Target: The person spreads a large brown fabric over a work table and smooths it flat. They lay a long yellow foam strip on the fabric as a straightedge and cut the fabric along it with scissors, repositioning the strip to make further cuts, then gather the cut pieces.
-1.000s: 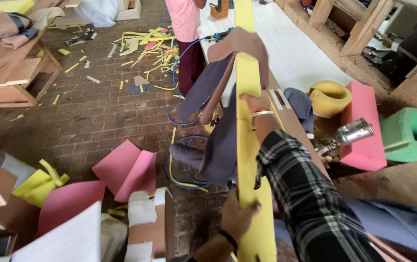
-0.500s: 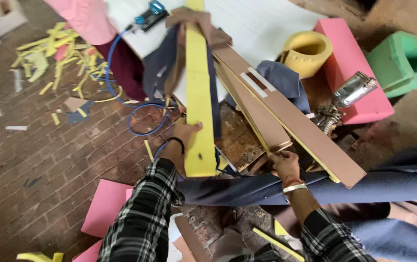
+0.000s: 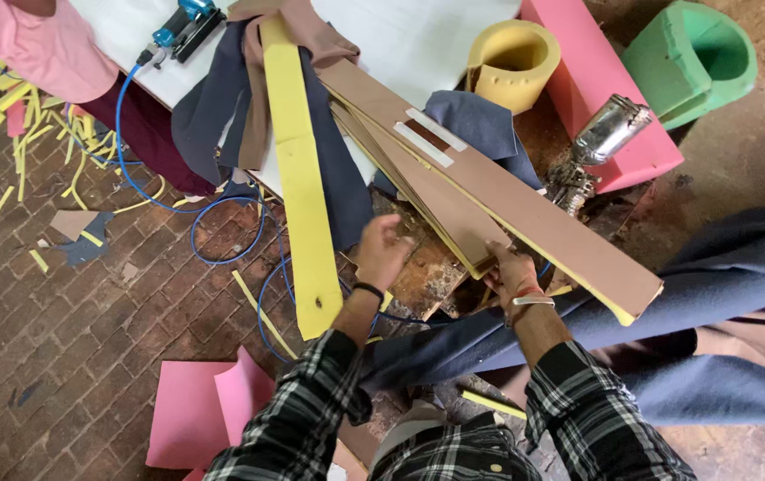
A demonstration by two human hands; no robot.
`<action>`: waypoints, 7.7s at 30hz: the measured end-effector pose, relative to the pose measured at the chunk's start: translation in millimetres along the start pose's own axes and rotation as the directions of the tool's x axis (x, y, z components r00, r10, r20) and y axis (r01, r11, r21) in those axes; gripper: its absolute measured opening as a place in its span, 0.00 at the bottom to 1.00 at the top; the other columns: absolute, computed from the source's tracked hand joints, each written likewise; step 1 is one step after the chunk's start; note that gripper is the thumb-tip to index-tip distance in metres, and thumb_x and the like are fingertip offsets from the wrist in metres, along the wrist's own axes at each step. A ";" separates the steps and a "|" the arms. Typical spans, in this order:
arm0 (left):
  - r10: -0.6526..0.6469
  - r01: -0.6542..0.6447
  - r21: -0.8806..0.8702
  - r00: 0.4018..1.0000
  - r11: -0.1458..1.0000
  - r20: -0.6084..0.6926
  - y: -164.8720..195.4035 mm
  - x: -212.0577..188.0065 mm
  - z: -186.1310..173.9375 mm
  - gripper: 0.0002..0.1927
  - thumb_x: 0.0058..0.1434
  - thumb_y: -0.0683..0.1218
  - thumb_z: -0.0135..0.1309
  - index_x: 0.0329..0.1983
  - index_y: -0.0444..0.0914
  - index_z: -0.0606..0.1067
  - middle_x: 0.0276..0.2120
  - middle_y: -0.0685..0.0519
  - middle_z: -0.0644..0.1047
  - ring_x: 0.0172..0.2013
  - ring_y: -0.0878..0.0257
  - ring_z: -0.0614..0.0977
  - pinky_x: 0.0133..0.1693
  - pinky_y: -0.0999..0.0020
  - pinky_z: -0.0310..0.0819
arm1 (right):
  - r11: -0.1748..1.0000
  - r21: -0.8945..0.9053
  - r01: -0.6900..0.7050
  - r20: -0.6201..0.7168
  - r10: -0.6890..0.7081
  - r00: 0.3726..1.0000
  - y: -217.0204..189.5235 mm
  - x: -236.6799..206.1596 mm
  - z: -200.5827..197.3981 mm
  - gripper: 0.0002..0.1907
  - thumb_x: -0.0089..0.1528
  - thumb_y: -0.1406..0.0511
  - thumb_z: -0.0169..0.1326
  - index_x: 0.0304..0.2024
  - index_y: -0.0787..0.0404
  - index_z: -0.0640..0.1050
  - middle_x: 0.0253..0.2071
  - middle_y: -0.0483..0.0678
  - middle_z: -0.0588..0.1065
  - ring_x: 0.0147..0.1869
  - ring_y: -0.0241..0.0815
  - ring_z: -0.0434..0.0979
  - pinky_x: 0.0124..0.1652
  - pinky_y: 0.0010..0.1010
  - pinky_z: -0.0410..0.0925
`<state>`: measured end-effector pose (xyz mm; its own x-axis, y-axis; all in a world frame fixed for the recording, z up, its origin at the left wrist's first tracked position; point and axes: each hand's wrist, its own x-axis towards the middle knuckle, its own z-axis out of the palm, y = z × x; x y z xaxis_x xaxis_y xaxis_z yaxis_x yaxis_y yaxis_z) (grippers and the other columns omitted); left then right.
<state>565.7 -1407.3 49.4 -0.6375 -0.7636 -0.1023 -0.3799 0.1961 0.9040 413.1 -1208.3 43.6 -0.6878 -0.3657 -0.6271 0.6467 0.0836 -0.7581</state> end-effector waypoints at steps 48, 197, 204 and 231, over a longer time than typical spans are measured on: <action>-0.414 0.526 -0.724 0.838 0.446 0.354 -3.5 -59.6 35.7 0.26 0.57 0.31 0.55 0.60 0.31 0.67 0.51 0.43 0.73 0.48 0.48 0.81 0.47 0.50 0.86 | -0.174 -0.674 0.718 0.414 -0.894 0.172 -120.0 -44.1 72.0 0.17 0.58 0.69 0.63 0.50 0.55 0.82 0.51 0.54 0.79 0.53 0.56 0.80 0.51 0.44 0.74; -0.623 0.653 -0.053 0.741 0.755 0.249 291.4 -906.4 1207.7 0.09 0.63 0.45 0.62 0.43 0.35 0.78 0.32 0.51 0.80 0.27 0.62 0.81 0.28 0.67 0.75 | 0.921 0.316 0.227 -0.900 0.216 0.378 76.5 -431.3 -1795.7 0.10 0.66 0.63 0.60 0.38 0.64 0.78 0.24 0.44 0.73 0.21 0.35 0.70 0.20 0.31 0.65; -0.611 0.619 0.074 0.738 0.782 0.288 255.7 -919.6 1149.6 0.09 0.64 0.45 0.60 0.39 0.34 0.77 0.27 0.49 0.80 0.23 0.62 0.79 0.24 0.68 0.73 | 0.966 0.230 0.116 -0.901 0.167 0.400 159.3 -492.2 -1773.0 0.14 0.67 0.62 0.59 0.33 0.68 0.78 0.22 0.47 0.72 0.19 0.38 0.67 0.19 0.33 0.60; 0.121 -0.905 0.069 0.131 0.419 0.984 356.3 -1184.8 1241.1 0.50 0.41 0.52 0.74 0.67 0.38 0.64 0.63 0.42 0.67 0.63 0.43 0.67 0.60 0.48 0.60 | 0.835 0.381 0.397 -0.881 0.198 0.429 222.5 -627.2 -1851.0 0.24 0.62 0.59 0.66 0.57 0.59 0.75 0.38 0.45 0.77 0.32 0.41 0.74 0.30 0.33 0.65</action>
<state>353.8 330.8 -22.5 -0.7890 0.5289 -0.3126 0.3715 0.8159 0.4430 378.1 755.5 -63.0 -0.4580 0.6766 -0.5766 0.3922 -0.4283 -0.8141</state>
